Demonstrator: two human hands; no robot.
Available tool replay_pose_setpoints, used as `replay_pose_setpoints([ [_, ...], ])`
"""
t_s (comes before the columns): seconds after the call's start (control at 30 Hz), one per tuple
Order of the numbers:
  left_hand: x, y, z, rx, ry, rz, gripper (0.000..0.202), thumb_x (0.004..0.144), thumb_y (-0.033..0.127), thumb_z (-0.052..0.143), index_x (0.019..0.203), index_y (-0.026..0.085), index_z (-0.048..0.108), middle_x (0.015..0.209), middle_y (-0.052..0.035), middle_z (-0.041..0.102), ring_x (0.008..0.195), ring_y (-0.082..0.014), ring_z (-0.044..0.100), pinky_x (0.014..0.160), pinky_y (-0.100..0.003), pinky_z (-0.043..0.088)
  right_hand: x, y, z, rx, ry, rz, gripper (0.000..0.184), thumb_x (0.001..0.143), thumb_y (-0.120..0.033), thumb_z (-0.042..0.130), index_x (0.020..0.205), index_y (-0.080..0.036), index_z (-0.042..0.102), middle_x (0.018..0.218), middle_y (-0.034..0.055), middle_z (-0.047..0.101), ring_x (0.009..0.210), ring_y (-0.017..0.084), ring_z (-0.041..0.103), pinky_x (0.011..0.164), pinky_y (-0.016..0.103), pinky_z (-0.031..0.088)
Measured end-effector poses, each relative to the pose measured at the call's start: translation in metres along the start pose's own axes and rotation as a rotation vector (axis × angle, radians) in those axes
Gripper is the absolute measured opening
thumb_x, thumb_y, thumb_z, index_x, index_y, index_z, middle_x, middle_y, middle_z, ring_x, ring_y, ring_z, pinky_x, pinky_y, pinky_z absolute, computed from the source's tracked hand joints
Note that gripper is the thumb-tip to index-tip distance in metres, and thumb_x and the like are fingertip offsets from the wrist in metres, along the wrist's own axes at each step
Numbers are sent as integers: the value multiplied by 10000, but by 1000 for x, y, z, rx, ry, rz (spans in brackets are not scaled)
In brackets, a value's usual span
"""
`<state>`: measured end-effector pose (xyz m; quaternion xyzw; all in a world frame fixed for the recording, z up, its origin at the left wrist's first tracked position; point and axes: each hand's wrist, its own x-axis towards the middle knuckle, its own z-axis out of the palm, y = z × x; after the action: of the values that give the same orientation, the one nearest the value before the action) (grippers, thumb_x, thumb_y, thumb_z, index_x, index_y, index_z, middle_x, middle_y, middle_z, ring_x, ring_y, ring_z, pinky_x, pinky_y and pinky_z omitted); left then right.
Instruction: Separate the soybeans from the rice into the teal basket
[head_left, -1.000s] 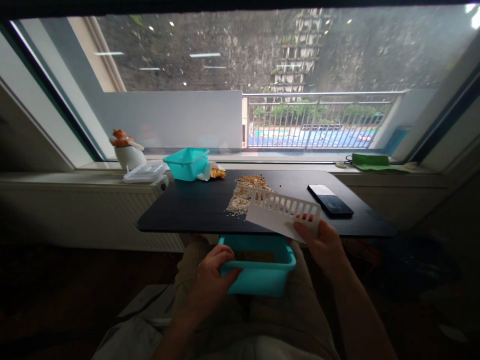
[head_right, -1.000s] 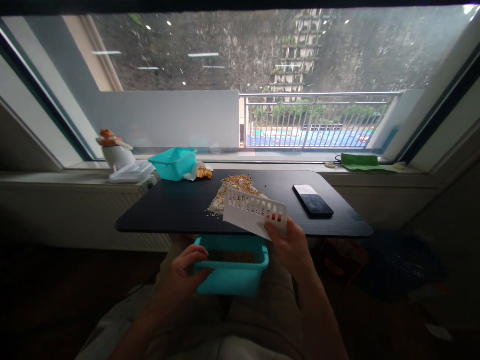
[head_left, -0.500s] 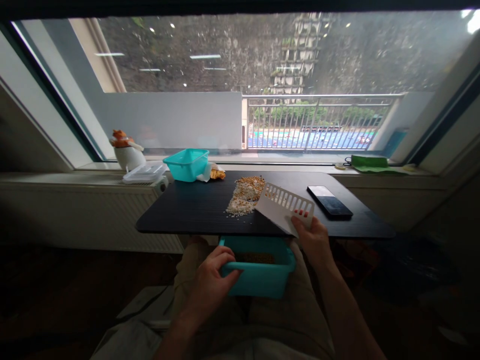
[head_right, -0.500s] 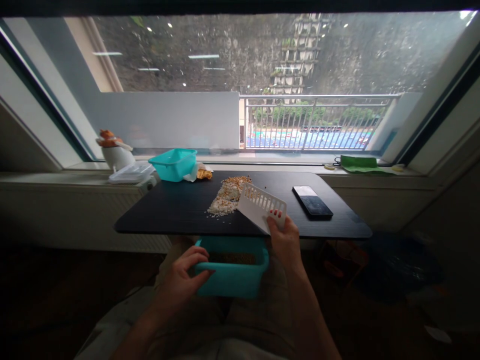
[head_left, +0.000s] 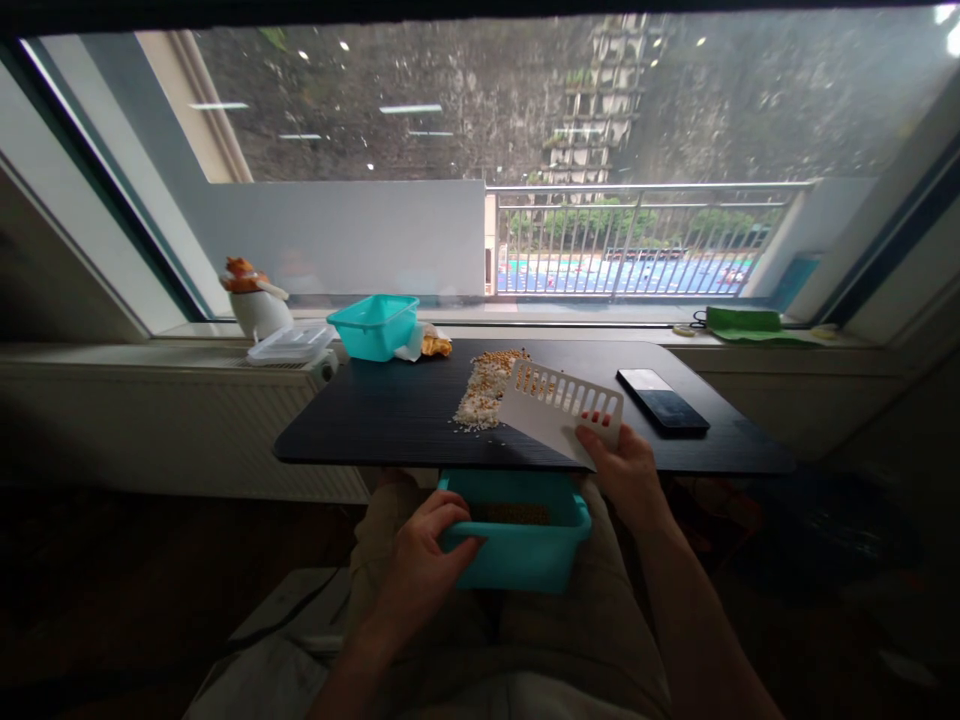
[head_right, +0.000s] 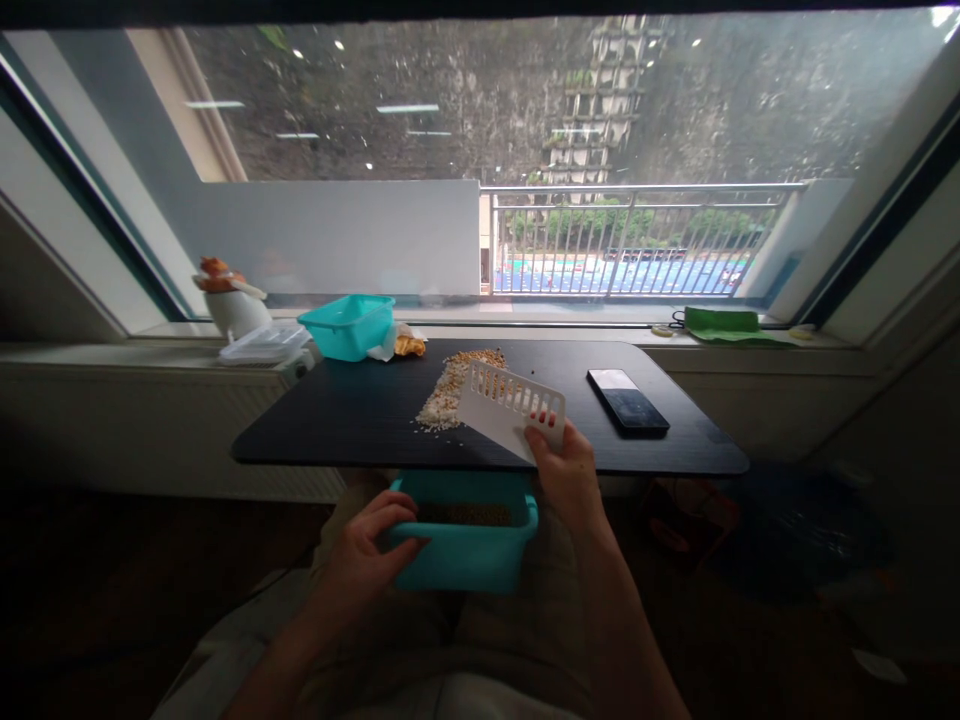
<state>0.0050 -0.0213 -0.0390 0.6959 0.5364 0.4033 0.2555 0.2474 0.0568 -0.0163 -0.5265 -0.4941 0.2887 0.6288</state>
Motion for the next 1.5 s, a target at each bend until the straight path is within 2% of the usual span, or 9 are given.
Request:
replay_pose_setpoints([
  [0.27,-3,-2,1,11,9,16,76,752,144,629,694,192,643,916,-11,629,867,-185,648,765,-258,485,-1,-4,9,-21,11,3,319,686,-384,718,898,-145,728,703,36,715,643,215,640,633,340,493],
  [0.57,0,-1,-1,26,24,22,70,764,167,628,702,191,649,915,-20,630,883,-199,646,780,-280,497,-8,-6,1,-1,31,33,366,676,-411,731,928,-146,724,749,49,728,692,229,648,665,348,502],
  [0.73,-2,0,-1,35,28,28,89,758,144,629,686,194,648,913,-15,643,867,-194,656,757,-267,507,-7,-4,8,36,5,47,381,669,-408,736,936,-136,729,760,57,731,690,235,656,660,350,507],
  [0.97,-1,-4,-1,38,36,23,66,762,162,639,708,191,662,914,-20,643,884,-201,656,781,-271,502,-10,-7,1,64,-2,56,357,667,-416,750,906,-153,730,731,35,727,668,213,650,634,323,503],
  [1.27,-1,-5,-3,43,47,27,65,756,166,634,701,186,663,899,-20,643,867,-199,656,755,-275,513,-15,-7,8,77,-57,65,357,648,-411,762,886,-146,745,719,47,735,640,224,657,617,339,507],
  [1.5,-1,-4,-5,44,74,25,53,739,171,648,694,191,667,892,-19,652,861,-199,655,767,-276,515,-17,-13,1,82,-87,67,389,657,-422,769,940,-157,741,800,59,749,728,243,674,691,358,522],
])
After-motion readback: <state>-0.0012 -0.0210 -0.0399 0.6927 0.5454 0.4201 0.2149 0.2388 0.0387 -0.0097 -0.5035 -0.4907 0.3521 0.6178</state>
